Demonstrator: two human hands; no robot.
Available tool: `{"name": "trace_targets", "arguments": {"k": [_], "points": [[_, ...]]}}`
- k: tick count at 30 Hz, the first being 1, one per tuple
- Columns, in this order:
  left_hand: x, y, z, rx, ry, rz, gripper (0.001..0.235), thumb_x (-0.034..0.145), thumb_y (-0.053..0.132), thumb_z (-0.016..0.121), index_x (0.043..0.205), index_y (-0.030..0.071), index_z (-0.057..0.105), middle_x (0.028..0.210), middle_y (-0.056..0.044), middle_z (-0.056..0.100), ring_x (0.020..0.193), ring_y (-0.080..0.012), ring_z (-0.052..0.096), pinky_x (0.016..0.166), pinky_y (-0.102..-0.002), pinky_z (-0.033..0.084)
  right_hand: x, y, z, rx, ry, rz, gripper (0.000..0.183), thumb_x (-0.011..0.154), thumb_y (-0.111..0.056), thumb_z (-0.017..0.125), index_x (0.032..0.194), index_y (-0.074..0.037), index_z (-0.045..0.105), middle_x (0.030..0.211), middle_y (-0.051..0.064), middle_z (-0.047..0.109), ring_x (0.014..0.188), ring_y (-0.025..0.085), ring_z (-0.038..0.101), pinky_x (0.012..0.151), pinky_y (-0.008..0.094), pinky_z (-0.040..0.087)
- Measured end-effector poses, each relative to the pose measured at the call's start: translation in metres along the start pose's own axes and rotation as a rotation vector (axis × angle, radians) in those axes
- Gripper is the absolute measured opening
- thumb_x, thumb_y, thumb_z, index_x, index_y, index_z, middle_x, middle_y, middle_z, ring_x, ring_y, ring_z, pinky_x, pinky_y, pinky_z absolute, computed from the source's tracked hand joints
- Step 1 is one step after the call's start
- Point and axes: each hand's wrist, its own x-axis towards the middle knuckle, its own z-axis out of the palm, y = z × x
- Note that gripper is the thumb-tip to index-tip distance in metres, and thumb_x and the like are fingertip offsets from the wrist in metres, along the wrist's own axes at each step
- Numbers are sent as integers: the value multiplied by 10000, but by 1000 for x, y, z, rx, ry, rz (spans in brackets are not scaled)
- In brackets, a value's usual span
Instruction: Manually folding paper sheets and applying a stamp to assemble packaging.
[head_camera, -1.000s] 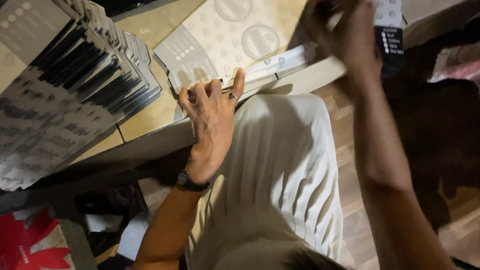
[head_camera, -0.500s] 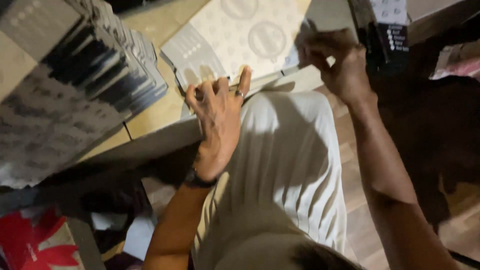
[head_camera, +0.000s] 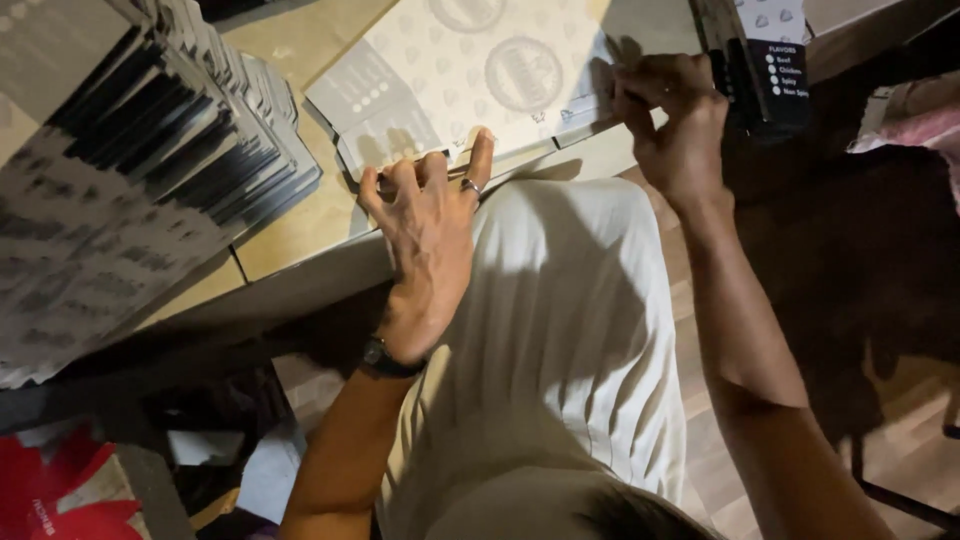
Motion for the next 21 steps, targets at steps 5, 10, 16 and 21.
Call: {"name": "trace_targets", "arguments": {"k": [5,10,16,21], "points": [[10,0,-16,80,38,-12,798,922,-51,700,1501,367,345,892,3,483,928,-207,506,1023,-482,389,3,-64,64,904,-84,675,372,991,127,585,1310,-29,477,1253,168,664,1079,249,715,859,324,649],[0,-1,1,20,0,12,927,967,-41,707,1626,349,184,977,-31,471,1001,-244,507,1058,-511,385,-2,-23,28,253,-108,121,292,999,59,725,1273,-42,720,1310,157,633,1216,329,587,975,399,549],[6,1,-6,-8,68,-35,832,928,-70,684,1532,344,290,919,-28,441,920,-230,473,1020,-503,400,2,-5,3,53,-29,36,260,946,171,719,1174,51,753,1199,202,668,1081,343,602,843,420,538],[8,-3,-14,-7,47,-47,772,842,-43,736,1417,401,473,867,4,479,913,-218,480,988,-481,381,27,-74,59,1103,37,948,258,969,90,563,1216,19,548,1165,214,732,969,262,760,729,281,643]]}}
